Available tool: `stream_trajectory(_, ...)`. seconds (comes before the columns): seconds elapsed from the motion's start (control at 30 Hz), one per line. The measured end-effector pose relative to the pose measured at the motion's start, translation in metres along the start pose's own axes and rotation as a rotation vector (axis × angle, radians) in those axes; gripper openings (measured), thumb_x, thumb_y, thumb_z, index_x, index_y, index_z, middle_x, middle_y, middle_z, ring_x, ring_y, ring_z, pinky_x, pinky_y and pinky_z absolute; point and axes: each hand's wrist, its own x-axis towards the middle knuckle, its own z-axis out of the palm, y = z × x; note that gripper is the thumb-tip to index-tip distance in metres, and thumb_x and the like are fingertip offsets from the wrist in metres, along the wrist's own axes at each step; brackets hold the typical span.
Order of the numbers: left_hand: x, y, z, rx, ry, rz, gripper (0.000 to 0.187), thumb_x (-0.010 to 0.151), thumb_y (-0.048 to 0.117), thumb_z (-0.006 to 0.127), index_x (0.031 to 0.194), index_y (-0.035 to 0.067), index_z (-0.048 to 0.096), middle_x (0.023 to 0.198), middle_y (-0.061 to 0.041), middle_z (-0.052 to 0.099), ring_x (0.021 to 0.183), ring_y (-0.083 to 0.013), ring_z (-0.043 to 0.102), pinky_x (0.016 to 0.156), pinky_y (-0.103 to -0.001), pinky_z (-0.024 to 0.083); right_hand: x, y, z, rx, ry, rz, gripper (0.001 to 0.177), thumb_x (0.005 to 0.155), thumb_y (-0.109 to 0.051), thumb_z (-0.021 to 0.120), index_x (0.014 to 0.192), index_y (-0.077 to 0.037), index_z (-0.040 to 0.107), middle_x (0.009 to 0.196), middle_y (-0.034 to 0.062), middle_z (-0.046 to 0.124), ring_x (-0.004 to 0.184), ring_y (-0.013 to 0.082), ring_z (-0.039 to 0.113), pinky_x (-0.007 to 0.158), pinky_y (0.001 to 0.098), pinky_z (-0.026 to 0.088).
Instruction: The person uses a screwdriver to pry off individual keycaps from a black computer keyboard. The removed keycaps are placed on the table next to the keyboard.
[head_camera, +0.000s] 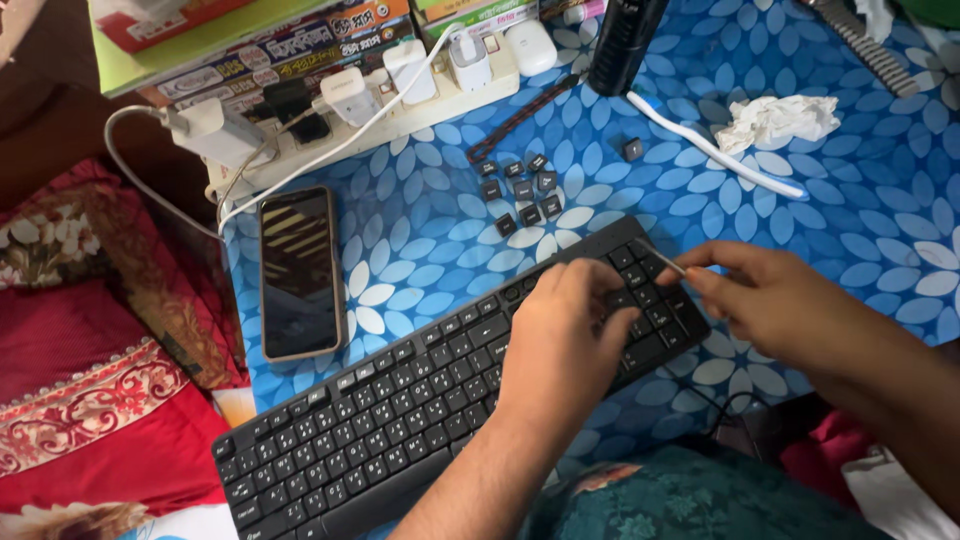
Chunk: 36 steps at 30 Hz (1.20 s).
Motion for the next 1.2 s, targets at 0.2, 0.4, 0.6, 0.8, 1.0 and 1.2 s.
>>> stream_trajectory(0.2, 0.031, 0.003, 0.027, -0.100, 0.017, -0.078, 0.026, 0.078, 0.001, 0.078, 0.101, 0.003, 0.065, 0.097, -0.015, 0.067, 0.083, -0.0268, 0.073, 0.074, -0.037, 0.060, 0.016, -0.005, 0.002, 0.153, -0.037, 0.101, 0.031, 0.092, -0.038, 0.071, 0.111, -0.014, 0.076, 0.064, -0.0019, 0.042, 0.053, 0.0121, 0.029, 0.050, 0.0305, 0.020)
stream_trajectory(0.4, 0.053, 0.000, 0.036, -0.121, -0.044, -0.073, 0.024, 0.077, -0.001, 0.078, 0.097, 0.001, 0.065, 0.099, -0.016, 0.070, 0.082, -0.0273, 0.075, 0.072, -0.035, 0.061, 0.029, -0.006, -0.005, 0.183, 0.016, 0.046, 0.036, 0.081, -0.037, 0.081, 0.104, -0.010, 0.078, 0.067, -0.0019, 0.050, 0.055, 0.0115, 0.037, 0.049, 0.0307, 0.025)
stream_trajectory(0.6, 0.076, 0.002, 0.037, -0.131, -0.122, -0.126, 0.036, 0.081, -0.006, 0.068, 0.115, 0.004, 0.064, 0.110, -0.016, 0.068, 0.083, -0.0256, 0.078, 0.073, -0.034, 0.063, 0.056, -0.016, -0.024, 0.349, 0.112, 0.076, 0.030, 0.079, -0.028, 0.078, 0.101, -0.008, 0.078, 0.065, -0.0013, 0.045, 0.054, 0.0130, 0.031, 0.049, 0.0318, 0.021)
stream_trajectory(0.8, 0.078, -0.001, 0.024, -0.063, -0.070, -0.113, 0.028, 0.084, 0.004, 0.074, 0.111, 0.005, 0.066, 0.109, -0.013, 0.070, 0.087, -0.0249, 0.075, 0.075, -0.033, 0.062, 0.086, -0.036, -0.033, 0.177, 0.278, -0.042, 0.031, 0.082, -0.028, 0.082, 0.104, -0.007, 0.078, 0.075, 0.0053, 0.058, 0.062, 0.0163, 0.044, 0.054, 0.0338, 0.031)
stream_trajectory(1.0, 0.067, -0.004, 0.010, -0.027, -0.076, -0.176, 0.025, 0.085, 0.007, 0.073, 0.110, 0.006, 0.066, 0.105, -0.011, 0.068, 0.080, -0.0224, 0.074, 0.073, -0.034, 0.060, 0.106, -0.041, -0.031, 0.101, 0.266, -0.144, 0.031, 0.080, -0.027, 0.083, 0.100, -0.003, 0.079, 0.092, 0.0082, 0.074, 0.083, 0.0173, 0.064, 0.070, 0.0331, 0.048)
stream_trajectory(1.2, 0.066, -0.003, 0.006, -0.016, -0.070, -0.201, 0.029, 0.086, 0.008, 0.073, 0.113, 0.005, 0.064, 0.107, -0.011, 0.069, 0.079, -0.0224, 0.073, 0.073, -0.034, 0.059, 0.117, -0.047, -0.035, 0.090, 0.187, -0.104, 0.028, 0.081, -0.026, 0.081, 0.101, -0.006, 0.081, 0.096, 0.0105, 0.074, 0.089, 0.0191, 0.062, 0.075, 0.0351, 0.045)
